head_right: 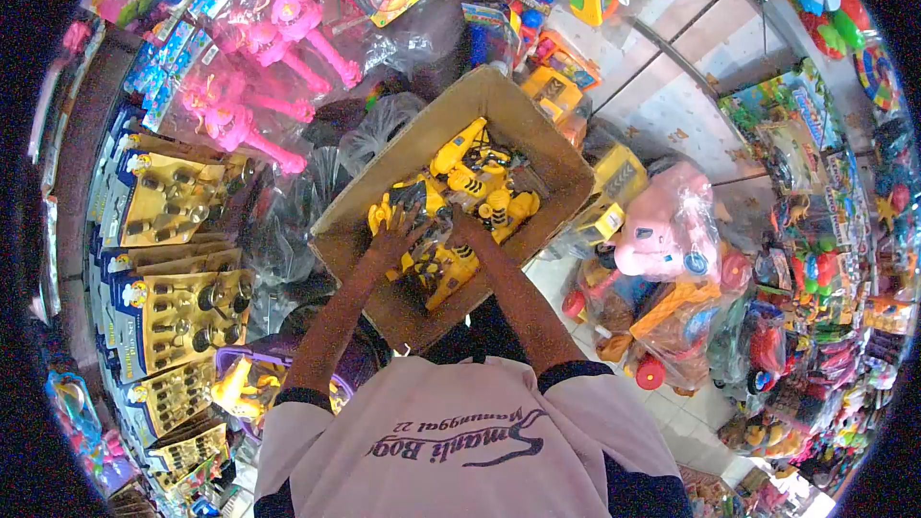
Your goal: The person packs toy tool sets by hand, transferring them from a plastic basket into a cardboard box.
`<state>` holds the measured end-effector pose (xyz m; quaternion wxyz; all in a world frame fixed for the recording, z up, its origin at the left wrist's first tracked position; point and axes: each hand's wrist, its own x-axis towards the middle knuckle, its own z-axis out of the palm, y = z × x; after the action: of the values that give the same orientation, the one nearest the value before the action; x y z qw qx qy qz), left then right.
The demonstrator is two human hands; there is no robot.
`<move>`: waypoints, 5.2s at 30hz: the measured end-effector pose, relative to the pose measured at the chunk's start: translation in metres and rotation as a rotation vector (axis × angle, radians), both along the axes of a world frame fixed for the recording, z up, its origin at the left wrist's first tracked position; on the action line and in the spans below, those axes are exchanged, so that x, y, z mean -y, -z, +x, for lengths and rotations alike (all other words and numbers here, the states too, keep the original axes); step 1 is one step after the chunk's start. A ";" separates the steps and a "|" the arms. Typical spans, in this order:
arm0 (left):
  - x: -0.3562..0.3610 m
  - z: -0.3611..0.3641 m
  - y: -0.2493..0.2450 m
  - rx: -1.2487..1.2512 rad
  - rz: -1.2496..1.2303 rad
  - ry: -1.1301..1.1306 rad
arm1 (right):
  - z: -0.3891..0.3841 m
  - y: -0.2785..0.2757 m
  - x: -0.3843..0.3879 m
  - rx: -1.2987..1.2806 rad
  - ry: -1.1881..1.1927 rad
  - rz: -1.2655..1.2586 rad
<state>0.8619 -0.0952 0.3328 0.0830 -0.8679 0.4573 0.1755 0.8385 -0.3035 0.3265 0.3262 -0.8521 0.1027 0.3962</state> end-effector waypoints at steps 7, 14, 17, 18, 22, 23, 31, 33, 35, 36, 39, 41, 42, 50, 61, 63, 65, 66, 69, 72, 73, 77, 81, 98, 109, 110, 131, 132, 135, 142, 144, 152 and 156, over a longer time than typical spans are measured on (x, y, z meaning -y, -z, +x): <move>0.015 -0.006 -0.037 -0.127 0.143 -0.119 | 0.004 0.024 0.010 -0.078 0.029 0.025; 0.007 -0.043 0.042 0.356 -0.109 -0.214 | 0.013 0.041 0.004 0.048 -0.146 -0.271; 0.011 -0.055 0.006 -0.160 -0.161 -0.551 | 0.013 0.004 0.001 0.146 -0.177 -0.339; 0.017 -0.063 -0.034 -0.155 -0.136 -0.595 | 0.013 0.007 0.004 0.260 -0.191 -0.340; 0.012 -0.113 -0.073 -0.374 -0.924 -0.770 | -0.027 -0.085 0.014 0.583 -0.058 0.199; 0.013 -0.134 -0.099 -0.510 -1.136 -0.817 | -0.047 -0.108 0.013 0.628 0.063 0.404; -0.048 -0.258 -0.124 -1.400 -1.149 -0.803 | -0.221 -0.149 0.014 0.211 0.405 0.804; -0.047 -0.280 -0.088 -1.446 -0.991 -0.812 | -0.262 -0.100 0.016 0.099 0.442 0.712; -0.045 -0.304 -0.027 -1.281 -0.827 -0.776 | -0.307 -0.036 0.021 0.017 0.506 0.617; -0.045 -0.317 0.005 -1.164 -0.739 -0.724 | -0.331 -0.009 0.023 -0.018 0.523 0.540; -0.056 -0.335 0.020 -1.096 -0.573 -0.620 | -0.400 0.057 0.028 -0.075 0.627 0.395; -0.067 -0.345 0.034 -1.181 -0.474 -0.667 | -0.450 0.095 0.030 -0.174 0.835 0.402; -0.075 -0.353 0.050 -1.061 -0.433 -0.680 | -0.473 0.112 0.034 -0.297 0.851 0.360; -0.134 -0.436 0.170 -0.738 -0.423 -0.738 | -0.558 0.101 0.004 -0.294 0.854 0.343; -0.184 -0.543 0.126 -0.688 -0.566 -0.921 | -0.619 0.086 -0.072 -0.315 0.769 0.354; -0.203 -0.557 0.124 -0.682 -0.559 -0.995 | -0.631 0.086 -0.081 -0.345 0.697 0.335; -0.223 -0.562 0.124 -0.737 -0.588 -1.058 | -0.632 0.091 -0.089 -0.377 0.623 0.301; -0.232 -0.563 0.116 -0.770 -0.626 -1.090 | -0.630 0.097 -0.090 -0.377 0.584 0.310; -0.251 -0.555 0.048 -0.838 -0.723 -1.105 | -0.616 0.102 -0.102 -0.285 0.470 0.282; -0.275 -0.547 -0.001 -0.945 -0.844 -1.000 | -0.576 0.097 -0.124 -0.176 0.348 0.240; -0.288 -0.543 -0.009 -0.984 -0.886 -0.949 | -0.559 0.094 -0.133 -0.099 0.266 0.221; -0.334 -0.513 -0.086 -1.315 -1.157 -0.788 | -0.489 0.052 -0.180 0.526 0.256 0.432; -0.382 -0.465 -0.153 -1.138 -1.252 -0.728 | -0.435 -0.104 -0.275 0.899 0.532 0.566; -0.383 -0.308 -0.062 -0.529 -0.437 -0.368 | -0.390 -0.139 -0.409 0.700 -0.592 -0.916; -0.387 -0.302 -0.034 -0.685 -0.617 -0.360 | -0.372 -0.129 -0.422 0.756 -0.293 -0.964; -0.387 -0.305 -0.034 -0.651 -0.617 -0.353 | -0.373 -0.129 -0.421 0.798 -0.257 -0.917; -0.492 -0.301 -0.155 -0.995 -1.682 -0.552 | -0.328 -0.249 -0.427 0.630 0.645 1.122; -0.500 -0.303 -0.172 -0.912 -1.682 -0.537 | -0.327 -0.249 -0.426 0.678 0.652 1.127; -0.509 -0.299 -0.167 -0.930 -1.860 -0.488 | -0.330 -0.267 -0.426 0.582 0.705 1.276; -0.526 -0.305 -0.150 -0.861 -1.651 -0.876 | -0.335 -0.281 -0.440 0.404 0.770 1.584; -0.509 -0.298 -0.208 -0.284 -1.700 -0.379 | -0.334 -0.285 -0.452 0.377 0.784 1.570; -0.541 -0.303 -0.228 -0.181 -1.882 -0.570 | -0.313 -0.273 -0.481 0.299 0.815 1.519; -0.591 -0.302 -0.224 0.186 -1.860 -0.748 | -0.303 -0.212 -0.484 0.298 0.603 1.254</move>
<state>0.5595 0.4960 0.5565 -0.6527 -0.6860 0.1025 -0.3048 0.5355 0.1808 0.5384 0.8610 -0.4835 0.0409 0.1526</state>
